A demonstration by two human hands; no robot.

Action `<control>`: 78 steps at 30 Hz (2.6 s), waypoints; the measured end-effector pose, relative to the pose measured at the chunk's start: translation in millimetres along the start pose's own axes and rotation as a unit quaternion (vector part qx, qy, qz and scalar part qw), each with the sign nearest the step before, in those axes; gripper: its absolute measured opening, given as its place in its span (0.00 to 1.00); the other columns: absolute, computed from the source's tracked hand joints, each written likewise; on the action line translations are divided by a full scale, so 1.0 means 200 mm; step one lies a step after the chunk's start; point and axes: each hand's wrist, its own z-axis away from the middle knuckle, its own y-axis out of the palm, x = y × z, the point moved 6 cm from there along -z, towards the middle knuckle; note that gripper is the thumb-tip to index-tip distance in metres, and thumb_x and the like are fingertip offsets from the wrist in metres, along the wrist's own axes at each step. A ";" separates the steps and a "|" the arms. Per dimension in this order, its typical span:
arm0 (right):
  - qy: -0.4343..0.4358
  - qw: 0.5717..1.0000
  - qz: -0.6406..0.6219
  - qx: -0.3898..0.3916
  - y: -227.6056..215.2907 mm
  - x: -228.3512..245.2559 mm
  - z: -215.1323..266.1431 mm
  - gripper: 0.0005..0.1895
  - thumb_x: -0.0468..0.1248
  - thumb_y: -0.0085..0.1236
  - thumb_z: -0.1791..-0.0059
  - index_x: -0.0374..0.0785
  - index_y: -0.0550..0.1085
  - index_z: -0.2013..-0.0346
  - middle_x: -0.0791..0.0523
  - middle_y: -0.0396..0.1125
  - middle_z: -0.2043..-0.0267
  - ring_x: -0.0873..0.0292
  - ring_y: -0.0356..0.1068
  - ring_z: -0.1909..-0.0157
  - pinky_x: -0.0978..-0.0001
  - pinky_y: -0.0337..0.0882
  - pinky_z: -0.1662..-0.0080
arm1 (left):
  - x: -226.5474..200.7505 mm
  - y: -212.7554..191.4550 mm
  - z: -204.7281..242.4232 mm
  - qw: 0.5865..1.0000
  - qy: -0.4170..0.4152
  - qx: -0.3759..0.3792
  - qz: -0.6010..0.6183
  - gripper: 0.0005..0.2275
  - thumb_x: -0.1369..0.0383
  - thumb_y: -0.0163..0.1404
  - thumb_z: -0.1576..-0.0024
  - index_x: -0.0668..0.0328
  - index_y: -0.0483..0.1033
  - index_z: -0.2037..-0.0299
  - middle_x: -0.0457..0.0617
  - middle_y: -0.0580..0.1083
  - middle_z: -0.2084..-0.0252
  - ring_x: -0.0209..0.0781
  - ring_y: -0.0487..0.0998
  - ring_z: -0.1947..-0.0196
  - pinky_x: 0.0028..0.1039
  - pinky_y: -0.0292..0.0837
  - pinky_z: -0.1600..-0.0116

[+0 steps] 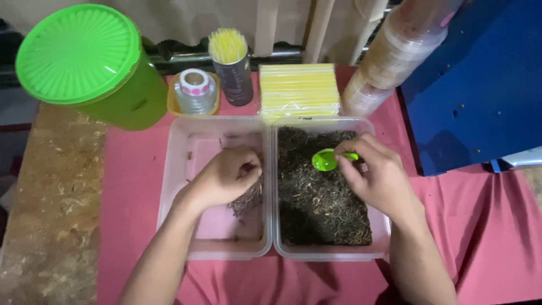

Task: Sorting tea leaves by manually removing stems and sifting through the pile with a small spoon

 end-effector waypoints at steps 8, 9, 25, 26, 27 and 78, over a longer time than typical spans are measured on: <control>0.030 0.998 0.057 0.015 -0.01 -0.05 -0.02 0.06 0.36 0.55 0.45 0.41 0.79 0.56 0.51 0.75 0.65 0.43 0.77 0.61 0.54 0.75 0.59 | 0.25 -0.01 0.11 0.998 -0.040 -0.009 -0.053 0.08 0.68 0.55 0.45 0.67 0.82 0.67 0.67 0.78 0.67 0.67 0.82 0.60 0.49 0.75 0.54; 0.031 0.998 0.061 0.016 -0.01 -0.05 -0.03 0.06 0.37 0.56 0.45 0.44 0.79 0.56 0.52 0.75 0.66 0.44 0.76 0.62 0.56 0.75 0.59 | 0.29 0.00 0.10 0.995 -0.072 0.002 -0.070 0.10 0.66 0.54 0.44 0.66 0.83 0.67 0.65 0.79 0.68 0.64 0.83 0.61 0.48 0.76 0.54; 0.074 0.994 0.040 0.067 0.02 -0.22 -0.09 0.09 0.35 0.54 0.46 0.39 0.80 0.55 0.45 0.76 0.60 0.35 0.75 0.54 0.47 0.74 0.53 | 0.01 0.32 -0.34 0.997 0.039 0.046 0.047 0.09 0.71 0.44 0.32 0.67 0.75 0.61 0.56 0.73 0.73 0.47 0.75 0.76 0.40 0.75 0.67; 0.071 0.994 0.035 0.081 0.05 -0.24 -0.10 0.09 0.34 0.54 0.46 0.39 0.80 0.55 0.44 0.75 0.60 0.35 0.75 0.54 0.46 0.73 0.52 | 0.08 0.34 -0.38 0.996 0.028 0.031 0.077 0.09 0.70 0.43 0.31 0.65 0.75 0.59 0.55 0.72 0.72 0.44 0.76 0.75 0.38 0.76 0.65; 0.071 0.992 0.029 0.097 0.08 -0.26 -0.08 0.10 0.34 0.54 0.47 0.39 0.80 0.54 0.44 0.75 0.60 0.35 0.75 0.53 0.46 0.73 0.52 | 0.16 0.38 -0.41 0.994 0.014 0.019 0.110 0.09 0.70 0.42 0.30 0.64 0.75 0.57 0.53 0.72 0.71 0.42 0.76 0.74 0.36 0.77 0.63; 0.072 0.979 -0.137 0.132 0.46 -0.44 -0.10 0.08 0.32 0.56 0.49 0.42 0.82 0.59 0.51 0.79 0.66 0.46 0.80 0.60 0.52 0.76 0.55 | 0.20 0.29 -0.41 0.982 0.067 -0.027 0.176 0.16 0.86 0.47 0.51 0.56 0.61 0.58 0.35 0.47 0.73 0.30 0.54 0.76 0.23 0.59 0.67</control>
